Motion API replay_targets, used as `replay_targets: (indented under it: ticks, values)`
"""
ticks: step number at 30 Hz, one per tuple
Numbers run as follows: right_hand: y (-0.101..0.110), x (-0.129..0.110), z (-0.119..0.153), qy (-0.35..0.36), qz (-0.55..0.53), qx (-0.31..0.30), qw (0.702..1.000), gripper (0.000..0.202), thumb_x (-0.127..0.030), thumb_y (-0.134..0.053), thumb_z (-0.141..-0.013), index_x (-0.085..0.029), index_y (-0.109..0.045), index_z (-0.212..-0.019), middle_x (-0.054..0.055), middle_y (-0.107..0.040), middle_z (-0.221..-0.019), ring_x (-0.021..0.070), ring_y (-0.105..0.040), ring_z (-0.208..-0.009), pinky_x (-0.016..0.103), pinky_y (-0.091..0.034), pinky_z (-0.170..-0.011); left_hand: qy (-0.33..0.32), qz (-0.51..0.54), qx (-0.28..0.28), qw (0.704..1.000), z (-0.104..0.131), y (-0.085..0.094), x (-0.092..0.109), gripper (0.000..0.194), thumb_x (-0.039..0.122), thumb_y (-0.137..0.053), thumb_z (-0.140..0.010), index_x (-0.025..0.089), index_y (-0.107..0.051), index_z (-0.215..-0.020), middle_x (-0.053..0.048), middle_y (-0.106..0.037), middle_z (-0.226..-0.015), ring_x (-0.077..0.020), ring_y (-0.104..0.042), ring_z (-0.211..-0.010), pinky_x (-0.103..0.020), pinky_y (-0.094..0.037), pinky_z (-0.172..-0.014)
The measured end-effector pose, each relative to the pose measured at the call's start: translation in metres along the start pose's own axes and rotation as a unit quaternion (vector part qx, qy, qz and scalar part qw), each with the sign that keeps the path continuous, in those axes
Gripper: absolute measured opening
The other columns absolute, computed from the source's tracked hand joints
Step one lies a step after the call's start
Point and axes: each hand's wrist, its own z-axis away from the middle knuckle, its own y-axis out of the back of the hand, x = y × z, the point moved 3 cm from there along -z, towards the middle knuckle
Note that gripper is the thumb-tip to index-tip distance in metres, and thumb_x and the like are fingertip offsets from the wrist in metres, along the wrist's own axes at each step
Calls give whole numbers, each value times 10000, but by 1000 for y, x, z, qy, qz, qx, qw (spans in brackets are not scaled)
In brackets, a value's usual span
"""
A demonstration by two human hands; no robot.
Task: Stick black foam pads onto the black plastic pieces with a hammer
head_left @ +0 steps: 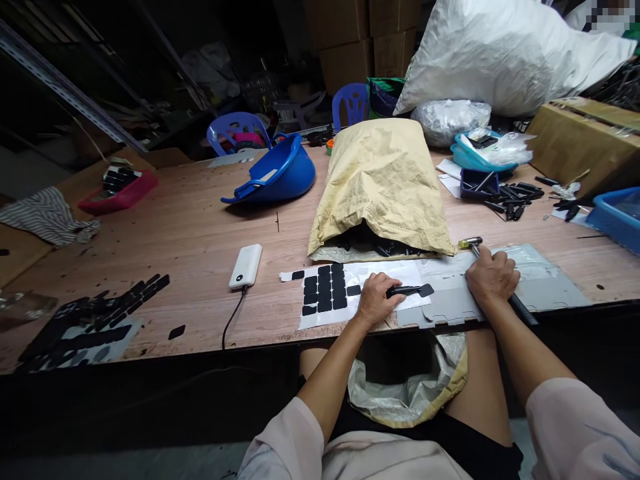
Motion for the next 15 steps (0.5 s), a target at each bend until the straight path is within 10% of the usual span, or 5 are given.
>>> replay_targets:
  ticks: [15]
  values:
    - [2,1,1,1,-16,1,1000,431,-245,-460,-1019,-163,-713,-1359,207,-625,-1137,303,-531,-985,396,-353,-766,14,-1,-13,1000,0,2,3,174,231,-838,-841,252,-812,-1012,-37,-723,-979,-243,-616,-984,-402,-493,-937]
